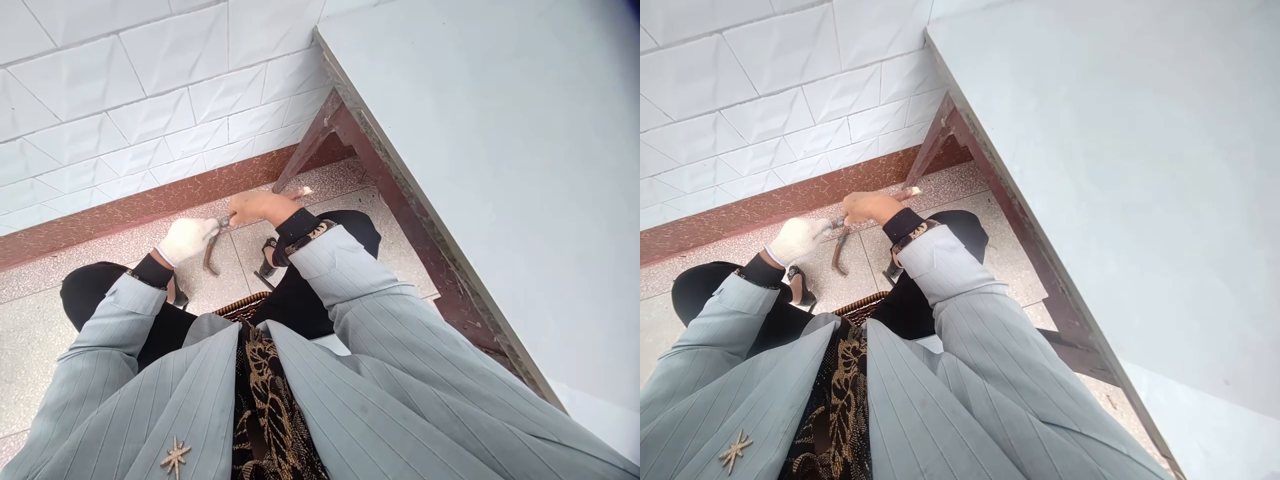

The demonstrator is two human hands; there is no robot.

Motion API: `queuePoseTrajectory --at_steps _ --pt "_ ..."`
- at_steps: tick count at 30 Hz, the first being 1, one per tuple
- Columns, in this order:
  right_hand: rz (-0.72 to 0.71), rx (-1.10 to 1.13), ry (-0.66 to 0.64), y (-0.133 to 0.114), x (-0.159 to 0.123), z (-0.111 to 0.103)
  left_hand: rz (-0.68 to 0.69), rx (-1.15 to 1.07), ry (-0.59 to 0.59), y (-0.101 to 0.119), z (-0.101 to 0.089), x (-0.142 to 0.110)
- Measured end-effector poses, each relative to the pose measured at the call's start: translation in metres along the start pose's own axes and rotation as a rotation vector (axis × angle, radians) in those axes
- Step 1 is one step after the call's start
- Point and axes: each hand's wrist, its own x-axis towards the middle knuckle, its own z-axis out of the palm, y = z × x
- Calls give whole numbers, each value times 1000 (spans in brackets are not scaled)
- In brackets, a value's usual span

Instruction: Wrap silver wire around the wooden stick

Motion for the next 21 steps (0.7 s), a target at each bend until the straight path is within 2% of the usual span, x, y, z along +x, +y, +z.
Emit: queuePoseTrajectory --at_steps 3,5,8,11,14,16,18,21 --pt "-99 79 -204 0 4 5 61 -9 36 -7 1 0" --pt "-179 158 -287 2 6 6 88 -64 75 -13 4 1" --pt "-270 257 -363 4 4 4 95 -236 110 -22 8 2" --pt "-381 382 -350 7 -5 -2 65 -471 115 -29 11 2" --pt "-523 530 -220 15 -17 -9 69 -710 142 -32 14 2" --pt "-558 640 -54 23 -23 -13 32 -811 193 -30 16 2" --pt "-508 767 147 30 -25 -15 0 -822 181 -26 17 2" --pt "-328 882 369 35 -20 -15 44 -772 112 -18 15 2"
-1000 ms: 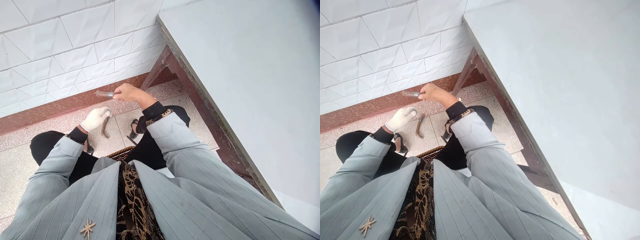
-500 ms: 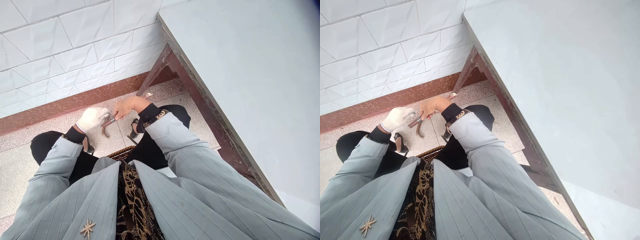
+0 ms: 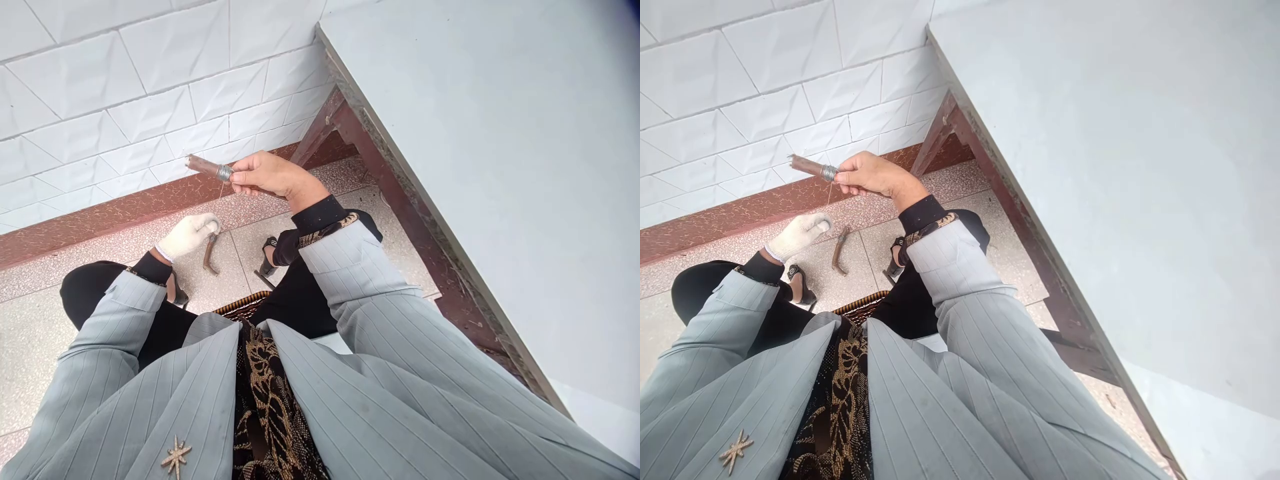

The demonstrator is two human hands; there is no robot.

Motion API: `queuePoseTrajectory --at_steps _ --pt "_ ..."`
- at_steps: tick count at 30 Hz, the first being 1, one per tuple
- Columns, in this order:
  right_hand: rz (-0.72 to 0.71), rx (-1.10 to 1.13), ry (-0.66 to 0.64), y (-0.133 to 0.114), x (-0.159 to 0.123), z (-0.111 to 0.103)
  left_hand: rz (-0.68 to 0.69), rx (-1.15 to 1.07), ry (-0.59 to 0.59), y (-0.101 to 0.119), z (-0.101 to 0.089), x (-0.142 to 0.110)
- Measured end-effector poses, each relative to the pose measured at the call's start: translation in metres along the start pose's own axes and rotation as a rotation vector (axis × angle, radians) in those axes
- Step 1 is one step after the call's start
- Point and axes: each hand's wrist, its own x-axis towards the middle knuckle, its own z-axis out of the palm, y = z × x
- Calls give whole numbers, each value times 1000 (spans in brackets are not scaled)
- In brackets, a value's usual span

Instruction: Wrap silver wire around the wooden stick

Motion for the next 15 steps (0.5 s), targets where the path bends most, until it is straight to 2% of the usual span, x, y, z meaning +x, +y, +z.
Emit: queuePoseTrajectory --at_steps 2,5,10,15 --pt "78 -42 91 3 5 2 20 40 -9 4 1 1" --pt "136 -146 115 6 10 7 19 141 -33 8 0 2" --pt "177 -400 74 8 14 10 1 250 -70 9 1 0" --pt "210 -759 -54 6 17 24 28 355 -75 11 1 -2"
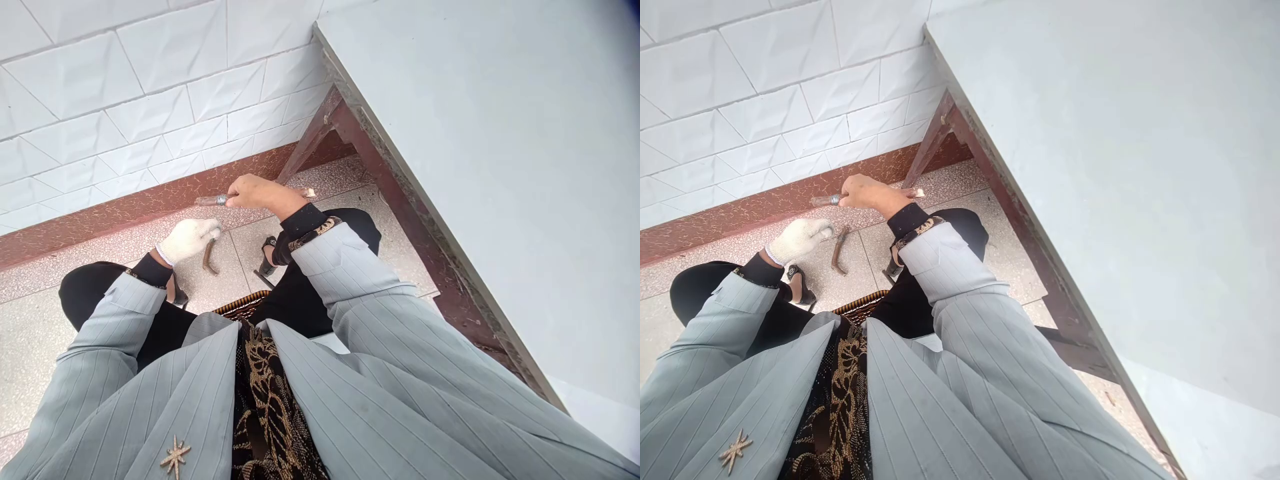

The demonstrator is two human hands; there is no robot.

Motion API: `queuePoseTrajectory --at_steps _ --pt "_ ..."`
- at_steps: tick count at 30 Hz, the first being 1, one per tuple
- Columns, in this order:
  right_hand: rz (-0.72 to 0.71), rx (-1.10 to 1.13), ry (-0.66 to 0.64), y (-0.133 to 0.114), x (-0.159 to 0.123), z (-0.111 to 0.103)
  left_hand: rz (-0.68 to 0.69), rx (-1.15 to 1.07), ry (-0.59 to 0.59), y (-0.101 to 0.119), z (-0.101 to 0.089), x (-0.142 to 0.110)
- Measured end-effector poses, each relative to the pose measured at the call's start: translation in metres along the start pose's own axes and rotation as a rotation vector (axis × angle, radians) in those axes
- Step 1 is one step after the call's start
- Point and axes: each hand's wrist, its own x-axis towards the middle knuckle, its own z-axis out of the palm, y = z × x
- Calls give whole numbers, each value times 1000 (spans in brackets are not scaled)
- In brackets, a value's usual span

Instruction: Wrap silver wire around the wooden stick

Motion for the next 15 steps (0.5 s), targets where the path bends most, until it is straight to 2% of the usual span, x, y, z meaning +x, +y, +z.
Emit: queuePoseTrajectory --at_steps 3,6,9,12,15 --pt "-7 -136 -87 -11 -2 6 0 84 38 -2 -3 -1" --pt "-59 -163 -283 -17 -2 14 -1 140 56 -5 -5 0" --pt "-138 -109 -467 -18 0 23 0 140 60 -7 -5 0" --pt "-222 -8 -535 -18 0 26 -39 95 67 -8 -7 2" --pt "-327 146 -566 -18 -4 20 -87 -12 78 -12 -10 2"
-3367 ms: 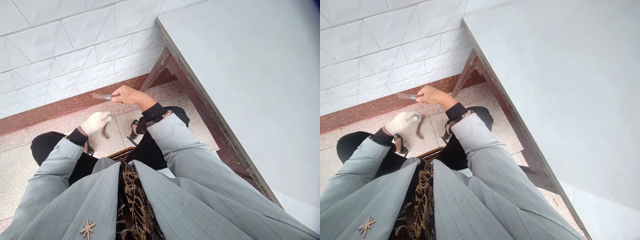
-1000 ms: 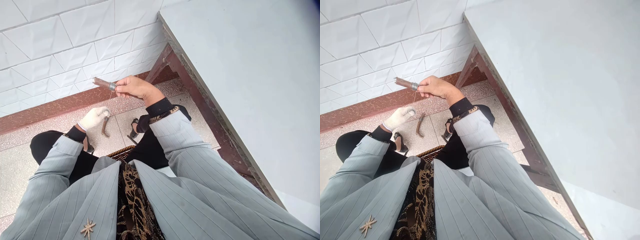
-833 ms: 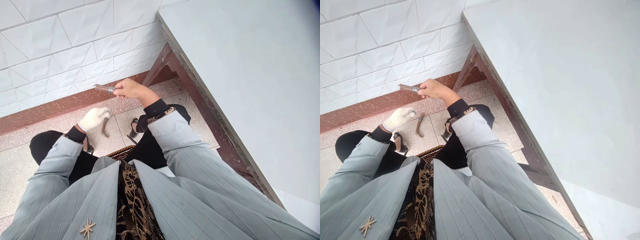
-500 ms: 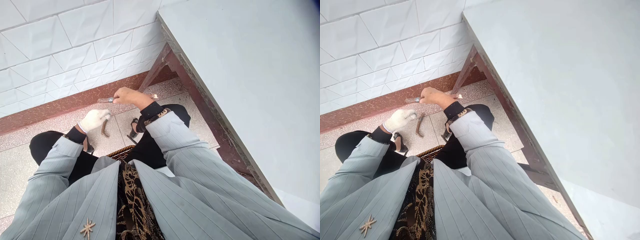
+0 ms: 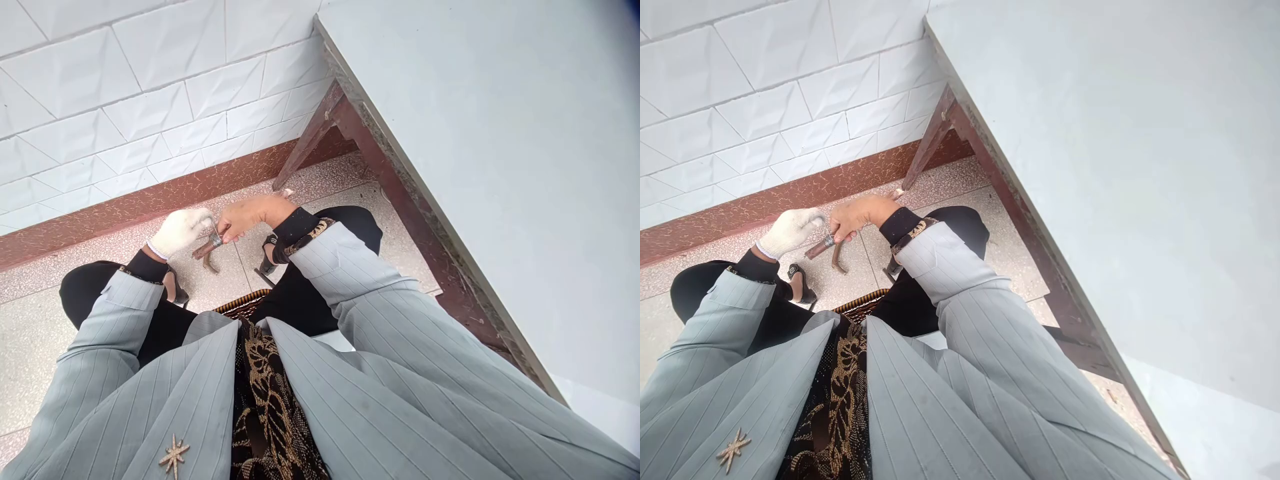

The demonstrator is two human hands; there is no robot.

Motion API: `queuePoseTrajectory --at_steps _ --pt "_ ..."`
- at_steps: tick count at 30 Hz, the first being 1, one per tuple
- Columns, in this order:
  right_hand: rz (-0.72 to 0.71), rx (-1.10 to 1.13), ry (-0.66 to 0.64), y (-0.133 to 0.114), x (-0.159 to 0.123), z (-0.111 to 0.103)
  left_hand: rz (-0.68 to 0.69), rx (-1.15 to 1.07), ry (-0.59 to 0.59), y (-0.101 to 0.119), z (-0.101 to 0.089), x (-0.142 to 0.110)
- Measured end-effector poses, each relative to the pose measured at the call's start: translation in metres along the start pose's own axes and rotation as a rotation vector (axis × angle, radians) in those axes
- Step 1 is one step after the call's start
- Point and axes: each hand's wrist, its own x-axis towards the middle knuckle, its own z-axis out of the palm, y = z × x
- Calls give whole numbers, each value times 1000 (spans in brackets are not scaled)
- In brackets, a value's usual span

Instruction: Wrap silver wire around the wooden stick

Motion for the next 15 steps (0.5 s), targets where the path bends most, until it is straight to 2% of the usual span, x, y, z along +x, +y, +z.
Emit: queuePoseTrajectory --at_steps 4,6,8,12,15 --pt "-134 113 104 -1 -19 -10 32 -322 -17 -10 6 2" --pt "-183 162 202 1 -28 -15 54 -498 -17 -14 15 3" --pt "-197 224 335 5 -32 -18 2 -562 7 -15 25 4" --pt "-84 315 590 13 -26 -18 32 -584 1 -8 34 4" --pt "61 265 676 16 -15 -16 53 -546 -43 -1 32 3"
